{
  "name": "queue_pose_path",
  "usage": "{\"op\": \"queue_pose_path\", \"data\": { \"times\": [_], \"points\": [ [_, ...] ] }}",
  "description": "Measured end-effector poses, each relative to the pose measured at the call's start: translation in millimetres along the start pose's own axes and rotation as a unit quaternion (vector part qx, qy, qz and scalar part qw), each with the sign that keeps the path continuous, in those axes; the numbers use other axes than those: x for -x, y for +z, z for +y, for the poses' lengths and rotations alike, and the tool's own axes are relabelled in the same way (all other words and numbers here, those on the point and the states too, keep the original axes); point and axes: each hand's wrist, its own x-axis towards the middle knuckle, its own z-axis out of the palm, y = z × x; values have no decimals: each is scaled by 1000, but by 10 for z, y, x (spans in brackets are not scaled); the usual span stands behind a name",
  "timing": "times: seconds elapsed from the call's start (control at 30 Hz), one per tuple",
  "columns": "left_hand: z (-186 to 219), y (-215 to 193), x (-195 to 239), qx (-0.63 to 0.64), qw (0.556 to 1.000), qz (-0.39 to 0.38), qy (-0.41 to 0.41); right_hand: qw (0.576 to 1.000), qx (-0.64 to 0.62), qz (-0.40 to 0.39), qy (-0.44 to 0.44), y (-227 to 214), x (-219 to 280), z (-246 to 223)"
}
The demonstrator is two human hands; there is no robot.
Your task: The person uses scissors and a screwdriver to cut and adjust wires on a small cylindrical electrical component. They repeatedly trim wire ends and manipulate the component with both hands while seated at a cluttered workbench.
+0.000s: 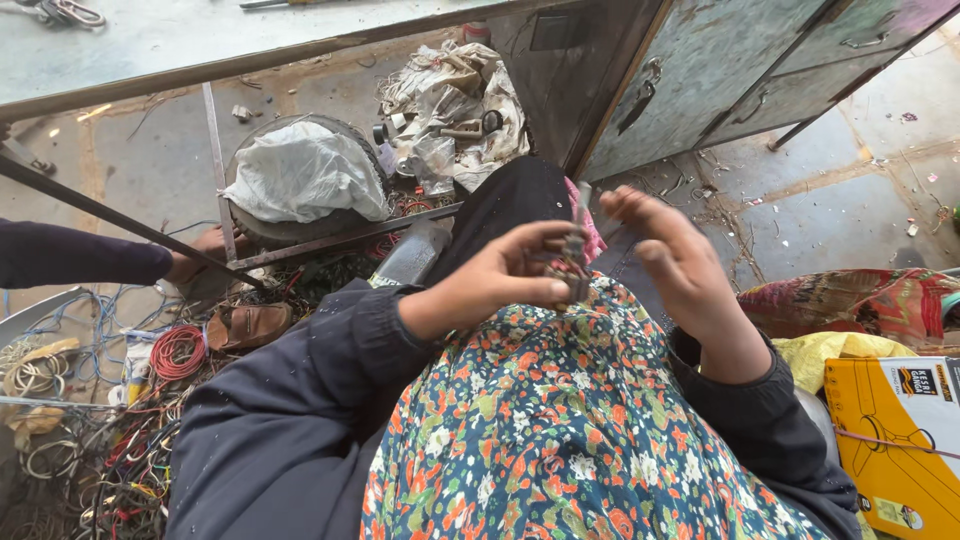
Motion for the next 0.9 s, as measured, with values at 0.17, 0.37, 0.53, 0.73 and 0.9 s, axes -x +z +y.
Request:
{"op": "queue_pose_path", "data": {
  "times": [0.17,0.37,0.53,0.73,0.9],
  "points": [
    [-120,-81,-205,32,995,92,-26,970,-237,-59,-18,9,253,72],
    [210,-123,-443,89,987,127,34,976,100,-194,-21,-248,145,25],
    [404,16,-629,-21,999,11,49,983,164,33,-74,-333,-239,-270],
    [442,232,-1124,-34,994,-15,100,985,-45,45,-158,-247,25,-694],
    [435,68,-1132,69,989,70,108,998,-47,-28,-15,-308,138,-443]
  ]
}}
